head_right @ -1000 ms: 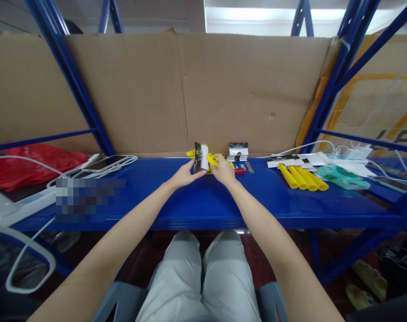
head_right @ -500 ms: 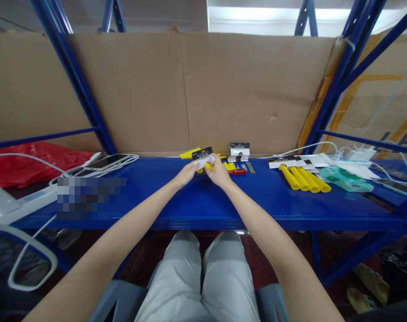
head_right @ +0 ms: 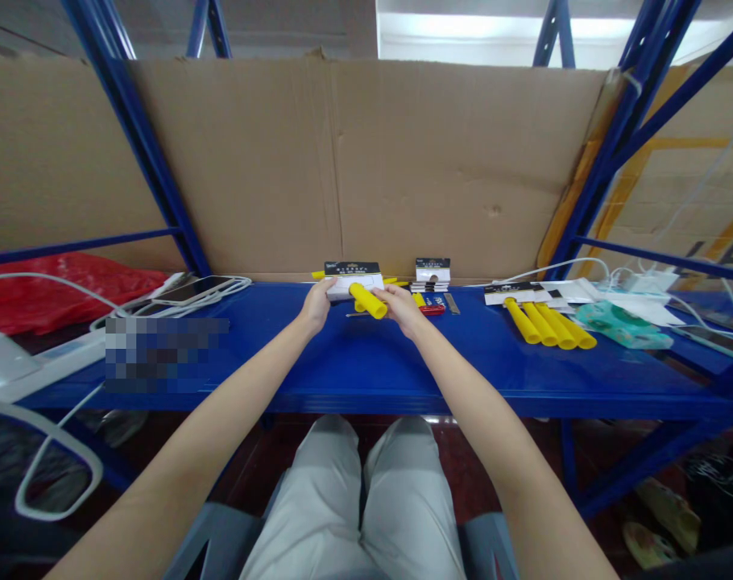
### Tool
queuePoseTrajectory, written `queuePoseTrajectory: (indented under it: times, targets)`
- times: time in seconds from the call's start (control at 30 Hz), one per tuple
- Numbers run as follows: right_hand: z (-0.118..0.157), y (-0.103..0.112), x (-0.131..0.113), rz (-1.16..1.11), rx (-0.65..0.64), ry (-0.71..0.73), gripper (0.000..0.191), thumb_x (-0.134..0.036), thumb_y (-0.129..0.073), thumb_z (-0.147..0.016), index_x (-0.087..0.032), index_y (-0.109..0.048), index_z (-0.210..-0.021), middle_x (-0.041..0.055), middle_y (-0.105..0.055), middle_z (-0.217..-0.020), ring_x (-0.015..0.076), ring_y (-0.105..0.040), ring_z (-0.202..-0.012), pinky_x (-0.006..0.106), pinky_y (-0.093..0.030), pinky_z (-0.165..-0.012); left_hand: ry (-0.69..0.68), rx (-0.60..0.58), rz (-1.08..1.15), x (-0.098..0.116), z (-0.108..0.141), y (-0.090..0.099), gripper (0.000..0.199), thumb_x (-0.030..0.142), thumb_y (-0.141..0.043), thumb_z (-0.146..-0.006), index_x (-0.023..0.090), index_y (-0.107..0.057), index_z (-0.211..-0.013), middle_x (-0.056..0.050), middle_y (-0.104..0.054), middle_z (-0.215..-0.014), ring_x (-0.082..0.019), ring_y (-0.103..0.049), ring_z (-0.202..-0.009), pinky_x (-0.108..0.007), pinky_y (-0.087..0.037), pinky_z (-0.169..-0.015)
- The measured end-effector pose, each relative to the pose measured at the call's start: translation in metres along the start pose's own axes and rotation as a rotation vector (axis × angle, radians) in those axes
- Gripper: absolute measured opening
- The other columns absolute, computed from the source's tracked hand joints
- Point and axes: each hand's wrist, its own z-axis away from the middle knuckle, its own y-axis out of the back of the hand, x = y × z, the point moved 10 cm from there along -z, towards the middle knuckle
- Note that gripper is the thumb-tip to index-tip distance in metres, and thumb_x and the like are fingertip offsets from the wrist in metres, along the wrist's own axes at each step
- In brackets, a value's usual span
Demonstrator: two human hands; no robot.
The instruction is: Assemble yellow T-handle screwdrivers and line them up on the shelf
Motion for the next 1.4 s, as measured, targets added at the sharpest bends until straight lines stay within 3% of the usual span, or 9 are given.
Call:
queuePoseTrajectory:
  times: [0.2,0.37,0.5,0.6,0.77,0.93,1.07,1.23,1.4]
  targets:
    - [0.006,-0.005,-0.006,-0.019,-0.060,0.019,0.015,-0.031,-0.069,-0.075,-0.018,-0.061,-0.077,-0.0026,-0.062,-0.062,0.0084,-0.053,-0.050,0.020,-0.042,-0.049,0.108,0.063,0.073,-0.003,0.005,0.003,0.025,0.032,-0.055,-0.082,0.012,-0.065,-0.091,-0.008,-0.073,-0.087,-0.022,-0.068,-0.087,-0.032,-0.052,-0.080]
    - [0.006,-0.007,-0.008,-0.031,-0.093,0.041,0.023,-0.036,-0.073,-0.070,-0.019,-0.058,-0.075,-0.0034,-0.062,-0.062,0.0077,-0.052,-0.048,0.021,-0.040,-0.048,0.204,0.090,0.147,-0.006,0.006,0.002,0.044,0.049,-0.046,-0.088,0.012,-0.063,-0.105,-0.009,-0.073,-0.085,-0.024,-0.069,-0.082,-0.034,-0.054,-0.072]
    - [0.007,-0.011,-0.009,-0.021,-0.133,0.056,0.030,-0.040,-0.075,-0.066,-0.019,-0.056,-0.072,-0.0048,-0.058,-0.057,0.0077,-0.051,-0.048,0.021,-0.039,-0.048,0.222,0.124,0.124,-0.009,0.004,0.010,0.050,0.055,-0.039,-0.088,0.014,-0.063,-0.103,-0.008,-0.071,-0.082,-0.022,-0.069,-0.078,-0.032,-0.053,-0.069]
    - [0.008,-0.013,-0.012,-0.020,-0.163,0.073,0.032,-0.043,-0.075,-0.066,-0.019,-0.054,-0.070,-0.0050,-0.058,-0.057,0.0076,-0.051,-0.050,0.021,-0.039,-0.050,0.220,0.215,0.076,-0.010,0.002,0.026,0.041,0.050,-0.043,-0.086,0.015,-0.062,-0.099,-0.006,-0.069,-0.077,-0.020,-0.068,-0.068,-0.030,-0.052,-0.062]
    - [0.011,-0.017,-0.013,-0.016,-0.187,0.077,0.032,-0.044,-0.075,-0.066,-0.019,-0.055,-0.070,-0.0049,-0.057,-0.057,0.0073,-0.050,-0.050,0.021,-0.039,-0.051,0.243,0.348,0.008,-0.010,0.003,0.049,0.018,0.024,-0.056,-0.076,0.017,-0.061,-0.091,0.002,-0.058,-0.061,-0.013,-0.057,-0.047,-0.024,-0.044,-0.048]
    - [0.014,-0.025,-0.011,-0.005,-0.229,0.075,0.032,-0.044,-0.075,-0.064,-0.018,-0.057,-0.070,-0.0045,-0.058,-0.057,0.0076,-0.050,-0.050,0.022,-0.039,-0.051,0.189,0.367,0.021,-0.008,-0.001,0.053,0.007,0.016,-0.057,-0.074,0.017,-0.059,-0.081,0.003,-0.056,-0.060,-0.011,-0.057,-0.052,-0.022,-0.046,-0.052]
    - [0.016,-0.025,-0.013,0.023,-0.242,0.071,0.032,-0.044,-0.075,-0.065,-0.018,-0.056,-0.068,-0.0040,-0.057,-0.056,0.0080,-0.049,-0.051,0.022,-0.039,-0.052,0.185,0.372,-0.076,-0.010,-0.007,0.061,0.005,0.015,-0.060,-0.071,0.017,-0.058,-0.075,0.002,-0.056,-0.059,-0.012,-0.058,-0.056,-0.022,-0.046,-0.055]
    - [0.017,-0.013,-0.030,-0.060,-0.197,0.112,0.032,-0.043,-0.073,-0.067,-0.020,-0.051,-0.066,-0.0052,-0.051,-0.054,0.0089,-0.048,-0.052,0.023,-0.041,-0.055,0.274,0.483,-0.125,-0.009,-0.005,0.089,0.009,0.023,-0.061,-0.072,0.017,-0.058,-0.079,0.002,-0.054,-0.053,-0.012,-0.054,-0.045,-0.022,-0.039,-0.047]
    - [0.012,0.005,-0.037,-0.142,-0.071,0.134,0.036,-0.038,-0.072,-0.067,-0.021,-0.042,-0.058,-0.0071,-0.040,-0.047,0.0081,-0.040,-0.047,0.022,-0.037,-0.050,0.256,0.438,-0.054,0.000,-0.005,0.087,0.015,0.019,-0.065,-0.070,0.019,-0.058,-0.084,0.003,-0.055,-0.059,-0.010,-0.056,-0.048,-0.021,-0.042,-0.047]
